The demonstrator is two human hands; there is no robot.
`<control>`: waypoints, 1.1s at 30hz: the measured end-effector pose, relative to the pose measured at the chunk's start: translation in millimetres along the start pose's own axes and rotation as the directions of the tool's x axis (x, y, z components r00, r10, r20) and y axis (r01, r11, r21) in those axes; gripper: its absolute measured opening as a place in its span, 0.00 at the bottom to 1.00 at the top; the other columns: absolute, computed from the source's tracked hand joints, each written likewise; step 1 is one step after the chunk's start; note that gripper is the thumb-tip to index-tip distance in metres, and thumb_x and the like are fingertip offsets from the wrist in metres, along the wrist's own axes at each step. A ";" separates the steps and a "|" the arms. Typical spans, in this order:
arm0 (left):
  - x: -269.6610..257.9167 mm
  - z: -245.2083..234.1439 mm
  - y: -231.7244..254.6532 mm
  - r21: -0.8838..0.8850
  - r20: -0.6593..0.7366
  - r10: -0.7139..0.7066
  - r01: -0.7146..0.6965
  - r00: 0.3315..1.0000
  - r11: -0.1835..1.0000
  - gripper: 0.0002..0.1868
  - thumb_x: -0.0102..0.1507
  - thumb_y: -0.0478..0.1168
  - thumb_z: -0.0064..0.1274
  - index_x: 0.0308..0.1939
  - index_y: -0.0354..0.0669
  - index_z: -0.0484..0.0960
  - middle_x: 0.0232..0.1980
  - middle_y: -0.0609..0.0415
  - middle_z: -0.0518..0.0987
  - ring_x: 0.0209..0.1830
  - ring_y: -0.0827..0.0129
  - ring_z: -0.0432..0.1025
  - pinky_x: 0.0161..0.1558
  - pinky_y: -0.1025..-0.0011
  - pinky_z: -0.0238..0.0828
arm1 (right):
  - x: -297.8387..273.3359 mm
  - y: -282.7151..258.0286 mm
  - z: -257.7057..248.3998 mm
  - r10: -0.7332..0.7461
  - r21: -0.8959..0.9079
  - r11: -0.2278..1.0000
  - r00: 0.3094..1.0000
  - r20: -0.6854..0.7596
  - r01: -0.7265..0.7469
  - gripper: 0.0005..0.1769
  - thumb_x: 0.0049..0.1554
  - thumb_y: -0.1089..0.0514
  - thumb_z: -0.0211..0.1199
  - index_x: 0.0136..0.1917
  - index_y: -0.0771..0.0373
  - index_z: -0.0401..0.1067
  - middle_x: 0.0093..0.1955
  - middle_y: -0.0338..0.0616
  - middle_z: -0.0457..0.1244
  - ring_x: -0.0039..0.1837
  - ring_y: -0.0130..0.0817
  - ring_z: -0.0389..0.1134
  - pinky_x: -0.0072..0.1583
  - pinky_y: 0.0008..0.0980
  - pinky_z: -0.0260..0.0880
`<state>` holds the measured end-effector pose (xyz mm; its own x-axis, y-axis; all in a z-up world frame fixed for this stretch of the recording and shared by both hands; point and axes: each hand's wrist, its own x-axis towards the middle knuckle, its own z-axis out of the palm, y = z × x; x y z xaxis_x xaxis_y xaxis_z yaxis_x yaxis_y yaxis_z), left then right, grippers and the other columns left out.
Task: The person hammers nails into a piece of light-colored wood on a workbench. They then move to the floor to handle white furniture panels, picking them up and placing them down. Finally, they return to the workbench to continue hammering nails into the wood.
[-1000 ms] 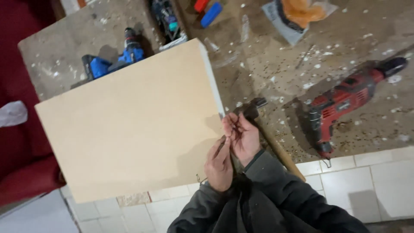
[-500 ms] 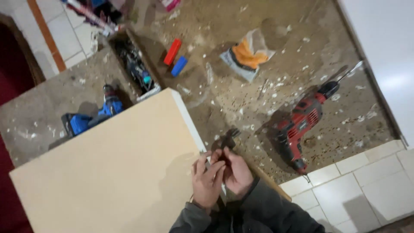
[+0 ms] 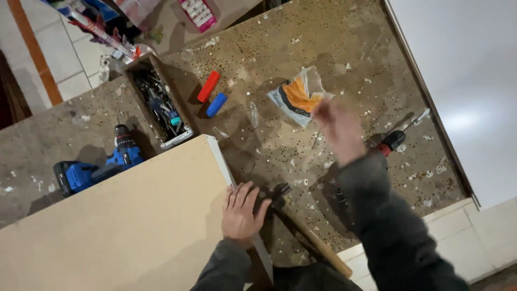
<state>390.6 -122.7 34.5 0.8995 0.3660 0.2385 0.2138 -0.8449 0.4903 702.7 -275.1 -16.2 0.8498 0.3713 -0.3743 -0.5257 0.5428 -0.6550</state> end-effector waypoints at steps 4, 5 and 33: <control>-5.5 10.1 -8.3 0.015 -0.029 0.025 -0.024 0.999 1.000 0.17 0.61 0.48 0.63 0.49 0.43 0.83 0.59 0.49 0.78 0.63 0.56 0.70 0.70 0.52 0.59 | 91.7 -31.2 -8.8 0.028 -0.148 0.989 1.000 -0.008 -0.029 0.15 0.67 0.61 0.49 0.58 0.75 0.70 0.54 0.53 0.66 0.55 0.41 0.69 0.61 0.39 0.76; -3.2 5.4 -4.6 -0.004 -0.018 0.017 -0.017 1.000 1.000 0.17 0.61 0.47 0.63 0.49 0.42 0.83 0.59 0.49 0.78 0.62 0.56 0.71 0.70 0.52 0.59 | 89.7 -41.0 5.2 0.018 -0.364 0.931 0.995 0.100 0.020 0.14 0.67 0.61 0.50 0.59 0.73 0.70 0.56 0.51 0.65 0.58 0.39 0.69 0.63 0.36 0.75; -15.8 72.5 -15.0 0.093 -0.031 0.126 -0.123 0.992 0.988 0.11 0.67 0.45 0.54 0.48 0.44 0.82 0.56 0.51 0.80 0.65 0.54 0.74 0.76 0.47 0.63 | -255.2 128.5 -97.5 0.085 -0.974 0.219 0.995 -0.045 -0.063 0.19 0.71 0.49 0.56 0.61 0.69 0.74 0.50 0.55 0.65 0.52 0.45 0.67 0.53 0.37 0.69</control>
<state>400.8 -144.1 -37.4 0.9073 0.2680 0.3241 0.1360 -0.9162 0.3768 422.1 -373.6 -68.9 0.8030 0.3814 -0.4579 -0.1298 -0.6381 -0.7590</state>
